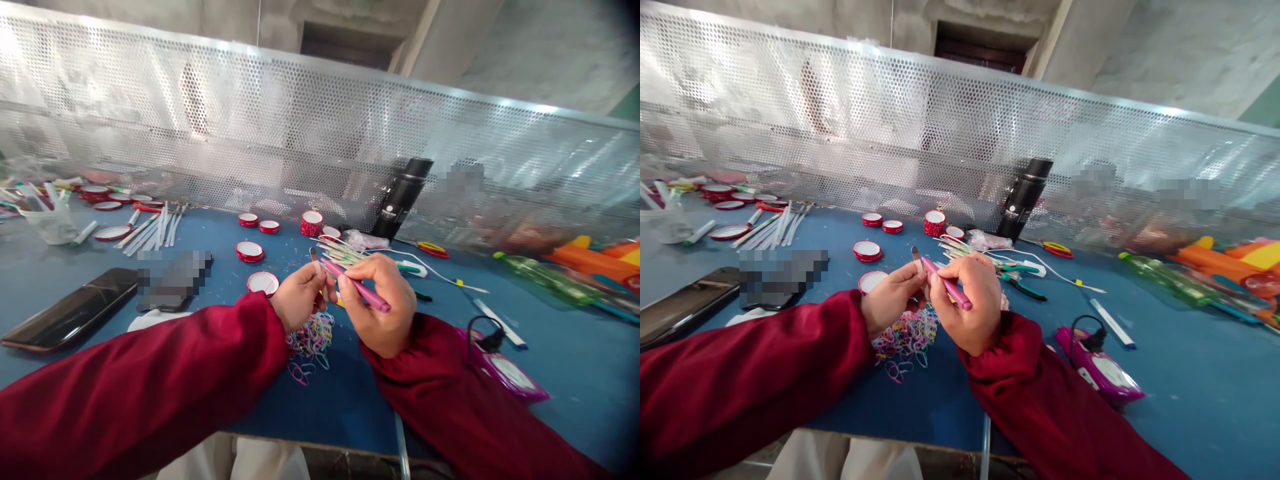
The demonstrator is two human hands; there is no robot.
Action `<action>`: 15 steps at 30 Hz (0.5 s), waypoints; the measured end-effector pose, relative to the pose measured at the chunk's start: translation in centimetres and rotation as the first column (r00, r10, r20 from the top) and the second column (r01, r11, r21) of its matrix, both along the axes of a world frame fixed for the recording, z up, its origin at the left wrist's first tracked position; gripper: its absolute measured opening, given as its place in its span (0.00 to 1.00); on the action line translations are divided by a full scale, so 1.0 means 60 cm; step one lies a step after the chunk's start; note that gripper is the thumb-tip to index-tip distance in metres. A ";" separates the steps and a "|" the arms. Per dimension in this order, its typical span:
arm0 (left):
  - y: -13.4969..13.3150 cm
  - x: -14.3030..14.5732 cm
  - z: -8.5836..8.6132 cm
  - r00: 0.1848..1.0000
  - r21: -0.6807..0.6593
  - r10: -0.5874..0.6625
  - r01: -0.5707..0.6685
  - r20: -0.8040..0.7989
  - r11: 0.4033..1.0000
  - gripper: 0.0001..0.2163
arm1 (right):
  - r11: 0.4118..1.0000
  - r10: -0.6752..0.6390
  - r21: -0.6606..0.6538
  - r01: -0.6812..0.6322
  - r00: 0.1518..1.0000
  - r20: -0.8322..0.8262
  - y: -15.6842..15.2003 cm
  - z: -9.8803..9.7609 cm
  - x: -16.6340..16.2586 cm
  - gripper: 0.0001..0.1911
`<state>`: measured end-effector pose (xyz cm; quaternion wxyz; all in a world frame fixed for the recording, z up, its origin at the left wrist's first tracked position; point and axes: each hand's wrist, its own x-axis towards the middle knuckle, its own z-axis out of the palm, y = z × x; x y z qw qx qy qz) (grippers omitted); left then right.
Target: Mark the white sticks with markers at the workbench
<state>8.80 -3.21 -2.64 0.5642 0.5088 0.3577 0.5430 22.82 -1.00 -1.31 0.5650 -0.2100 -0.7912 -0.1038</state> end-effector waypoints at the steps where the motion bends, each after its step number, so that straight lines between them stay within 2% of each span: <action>1: 0.001 0.000 -0.001 1.000 0.008 0.002 -0.002 0.003 1.000 0.10 | 1.000 0.007 0.006 -0.007 1.000 0.004 0.000 0.000 0.000 0.09; 15: 0.000 0.002 -0.001 1.000 -0.002 0.009 -0.009 -0.009 1.000 0.10 | 1.000 0.007 -0.003 -0.007 1.000 0.010 -0.001 0.000 -0.002 0.09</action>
